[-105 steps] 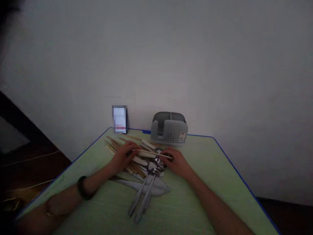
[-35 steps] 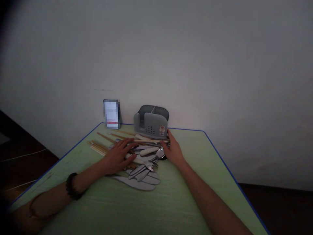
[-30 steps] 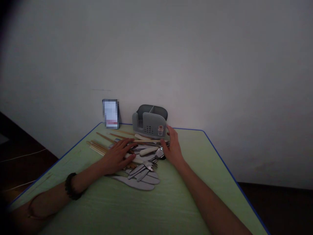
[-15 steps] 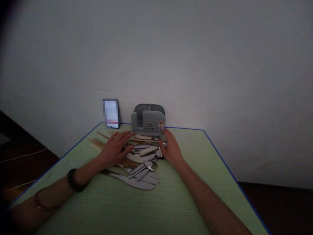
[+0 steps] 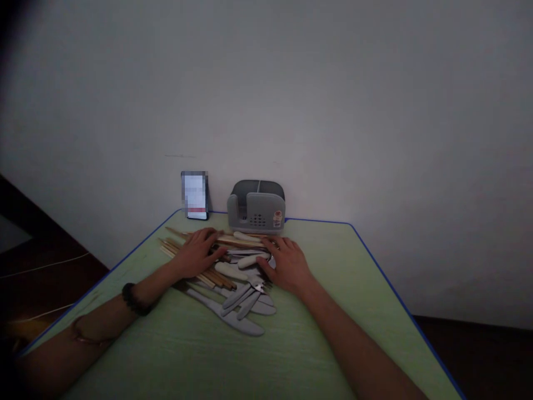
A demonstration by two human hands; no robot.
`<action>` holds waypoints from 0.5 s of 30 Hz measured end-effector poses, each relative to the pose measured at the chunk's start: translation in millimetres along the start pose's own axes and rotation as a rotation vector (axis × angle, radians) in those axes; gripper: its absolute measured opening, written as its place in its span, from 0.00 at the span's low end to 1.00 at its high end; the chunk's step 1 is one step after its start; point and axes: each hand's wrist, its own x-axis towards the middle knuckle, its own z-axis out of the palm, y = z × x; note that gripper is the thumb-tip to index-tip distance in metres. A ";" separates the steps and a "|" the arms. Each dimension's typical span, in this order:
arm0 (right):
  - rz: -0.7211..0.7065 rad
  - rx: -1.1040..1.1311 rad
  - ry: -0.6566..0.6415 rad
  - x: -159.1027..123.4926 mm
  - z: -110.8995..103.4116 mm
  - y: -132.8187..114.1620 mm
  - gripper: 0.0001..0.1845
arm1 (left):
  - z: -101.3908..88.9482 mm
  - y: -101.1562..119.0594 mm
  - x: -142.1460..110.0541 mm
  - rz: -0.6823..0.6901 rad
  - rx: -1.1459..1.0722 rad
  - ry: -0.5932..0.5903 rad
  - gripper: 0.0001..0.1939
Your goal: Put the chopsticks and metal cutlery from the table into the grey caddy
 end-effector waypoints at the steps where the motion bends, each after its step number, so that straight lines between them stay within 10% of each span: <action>1: 0.004 -0.008 0.003 0.1 -0.1 -0.5 0.25 | -1.5 1.0 0.1 0.004 -0.010 -0.003 0.26; 15: 0.093 -0.002 0.039 3.6 3.7 -0.9 0.12 | -7.4 3.9 3.7 0.081 -0.132 -0.048 0.09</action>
